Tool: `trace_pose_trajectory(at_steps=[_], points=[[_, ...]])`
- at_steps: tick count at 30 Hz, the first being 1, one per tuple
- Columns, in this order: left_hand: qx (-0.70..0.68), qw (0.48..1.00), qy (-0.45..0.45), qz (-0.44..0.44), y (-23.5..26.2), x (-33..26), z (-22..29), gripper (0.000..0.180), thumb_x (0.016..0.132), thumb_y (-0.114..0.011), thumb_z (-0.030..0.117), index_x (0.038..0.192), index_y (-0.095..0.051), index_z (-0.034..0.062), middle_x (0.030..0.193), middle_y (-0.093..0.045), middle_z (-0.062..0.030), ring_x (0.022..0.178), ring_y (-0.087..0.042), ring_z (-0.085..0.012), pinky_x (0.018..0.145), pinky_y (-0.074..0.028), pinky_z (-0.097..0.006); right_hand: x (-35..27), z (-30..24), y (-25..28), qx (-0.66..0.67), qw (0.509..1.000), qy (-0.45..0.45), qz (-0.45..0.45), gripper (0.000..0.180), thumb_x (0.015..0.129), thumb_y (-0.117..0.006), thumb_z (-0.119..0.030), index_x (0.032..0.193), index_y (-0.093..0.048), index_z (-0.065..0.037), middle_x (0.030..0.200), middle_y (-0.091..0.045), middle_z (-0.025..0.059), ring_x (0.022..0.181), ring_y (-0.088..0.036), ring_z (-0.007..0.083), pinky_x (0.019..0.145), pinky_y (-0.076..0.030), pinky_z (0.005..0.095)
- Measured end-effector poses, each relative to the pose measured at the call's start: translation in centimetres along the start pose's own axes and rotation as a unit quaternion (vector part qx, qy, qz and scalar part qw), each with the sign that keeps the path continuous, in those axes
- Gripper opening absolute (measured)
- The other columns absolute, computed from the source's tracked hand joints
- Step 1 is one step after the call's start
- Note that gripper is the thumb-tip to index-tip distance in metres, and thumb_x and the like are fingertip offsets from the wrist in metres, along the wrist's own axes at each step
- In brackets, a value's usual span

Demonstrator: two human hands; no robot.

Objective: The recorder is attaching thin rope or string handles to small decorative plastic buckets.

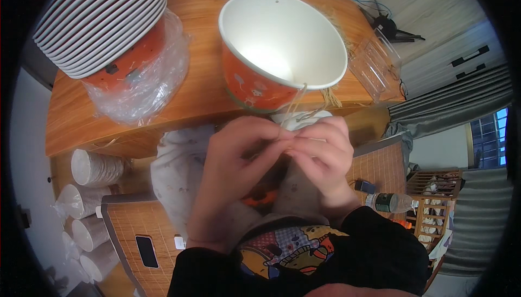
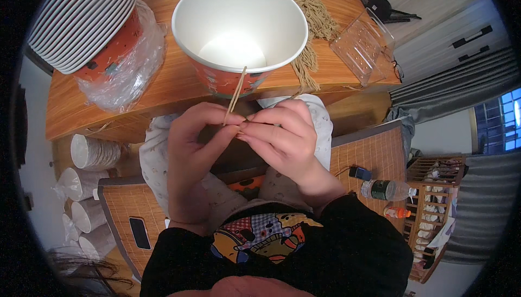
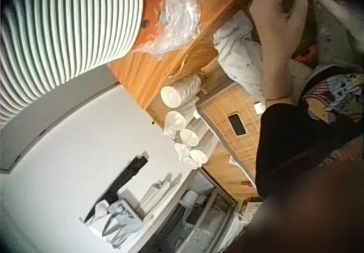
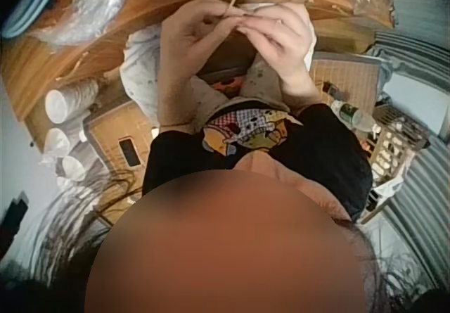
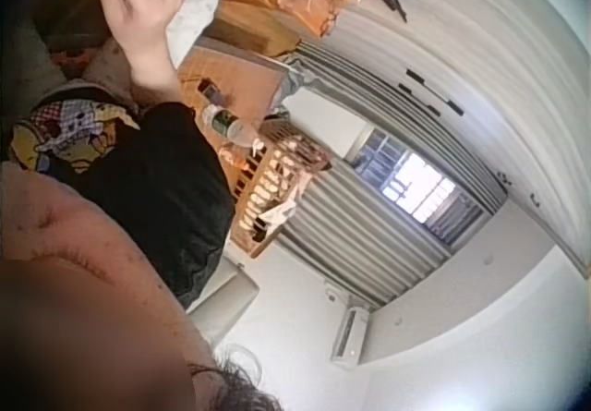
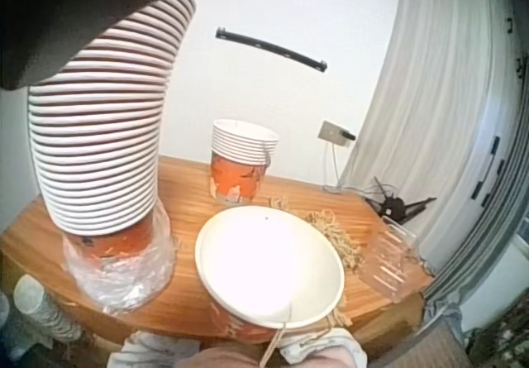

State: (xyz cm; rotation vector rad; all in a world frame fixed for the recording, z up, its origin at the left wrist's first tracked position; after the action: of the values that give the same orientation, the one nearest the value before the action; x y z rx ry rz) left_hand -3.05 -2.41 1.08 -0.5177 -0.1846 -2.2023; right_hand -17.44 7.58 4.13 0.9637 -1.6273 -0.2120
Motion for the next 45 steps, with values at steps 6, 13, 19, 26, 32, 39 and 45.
trace_pose_trajectory(at_steps=[6, 13, 19, 26, 32, 39, 45], points=[[-0.031, 0.998, 0.035, 0.039, 0.6, -0.7, 0.9, 0.016, 0.083, -0.078, 0.004, 0.099, -0.076, 0.0025, 0.089, -0.073, -0.0083, 0.077, -0.069, -0.0137, 0.069, -0.054, -0.026, 1.1, -0.5, 0.2, 0.008, 1.000, 0.014, 0.020, 0.028, 0.063, -0.088, -0.011, 0.088, -0.077, -0.011, 0.093, -0.070, 0.0011, 0.082, -0.057, 0.0221, 0.071, -0.046, 0.0320], [-0.046, 0.996, 0.046, 0.066, 1.3, -1.4, 1.5, 0.019, 0.080, -0.081, 0.003, 0.099, -0.076, 0.0012, 0.086, -0.073, -0.0066, 0.072, -0.067, -0.0093, 0.065, -0.053, -0.023, 2.0, -0.4, 0.2, 0.043, 0.999, 0.020, 0.021, 0.027, 0.063, -0.088, -0.012, 0.087, -0.077, -0.012, 0.092, -0.070, 0.0010, 0.083, -0.058, 0.0218, 0.072, -0.046, 0.0312], [-0.170, 0.982, 0.072, 0.051, 1.4, -1.3, 2.0, 0.016, 0.088, -0.069, 0.001, 0.104, -0.071, -0.0013, 0.089, -0.071, -0.0044, 0.078, -0.063, -0.0073, 0.069, -0.049, -0.021, 2.5, -0.9, 0.2, 0.046, 0.999, 0.025, 0.005, 0.025, 0.065, -0.087, -0.012, 0.087, -0.077, -0.012, 0.094, -0.070, 0.0012, 0.084, -0.058, 0.0215, 0.072, -0.046, 0.0311], [-0.330, 0.925, 0.184, -0.033, 1.5, -1.0, 1.9, 0.038, 0.091, -0.051, 0.006, 0.127, -0.060, 0.0000, 0.069, -0.054, 0.0045, 0.061, -0.046, -0.0007, 0.054, -0.030, -0.018, 2.6, -0.4, -0.7, 0.041, 0.999, 0.003, -0.004, 0.023, 0.066, -0.086, -0.007, 0.087, -0.077, -0.010, 0.091, -0.070, 0.0026, 0.083, -0.060, 0.0213, 0.073, -0.046, 0.0318], [-0.349, 0.910, 0.216, -0.049, 1.2, -1.3, 2.1, 0.054, 0.085, -0.053, 0.003, 0.140, -0.052, 0.0011, 0.059, -0.047, 0.0074, 0.052, -0.041, -0.0009, 0.052, -0.027, -0.017, 2.8, 0.1, -1.1, 0.042, 0.998, -0.021, 0.032, 0.023, 0.067, -0.085, -0.005, 0.088, -0.076, -0.008, 0.089, -0.070, 0.0040, 0.081, -0.060, 0.0213, 0.072, -0.046, 0.0322], [-0.226, 0.971, 0.031, -0.078, 1.2, 0.1, 0.5, 0.050, 0.083, -0.066, 0.001, 0.132, -0.061, 0.0055, 0.077, -0.057, 0.0025, 0.073, -0.056, -0.0080, 0.071, -0.043, -0.020, 2.8, -0.3, -0.6, 0.057, 0.998, -0.002, 0.032, 0.025, 0.066, -0.085, -0.004, 0.089, -0.076, -0.008, 0.088, -0.070, 0.0031, 0.079, -0.060, 0.0213, 0.071, -0.046, 0.0311], [-0.077, 0.994, -0.073, 0.036, 0.9, 0.0, 0.3, 0.032, 0.080, -0.077, 0.003, 0.111, -0.073, 0.0045, 0.085, -0.068, -0.0063, 0.075, -0.063, -0.0162, 0.074, -0.049, -0.027, 2.6, -0.7, -0.4, 0.037, 0.999, 0.018, 0.031, 0.027, 0.065, -0.086, -0.006, 0.090, -0.077, -0.010, 0.087, -0.069, 0.0011, 0.082, -0.060, 0.0207, 0.071, -0.046, 0.0307]])
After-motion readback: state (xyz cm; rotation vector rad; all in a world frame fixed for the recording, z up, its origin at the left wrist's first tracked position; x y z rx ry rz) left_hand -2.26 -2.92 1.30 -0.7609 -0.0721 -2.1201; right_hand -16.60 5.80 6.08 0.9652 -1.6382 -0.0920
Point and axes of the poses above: each hand's wrist, its own x-axis towards the middle knuckle, its own y-axis out of the back of the hand, z = x × y, the point moved 3 cm from there along x, towards the middle knuckle
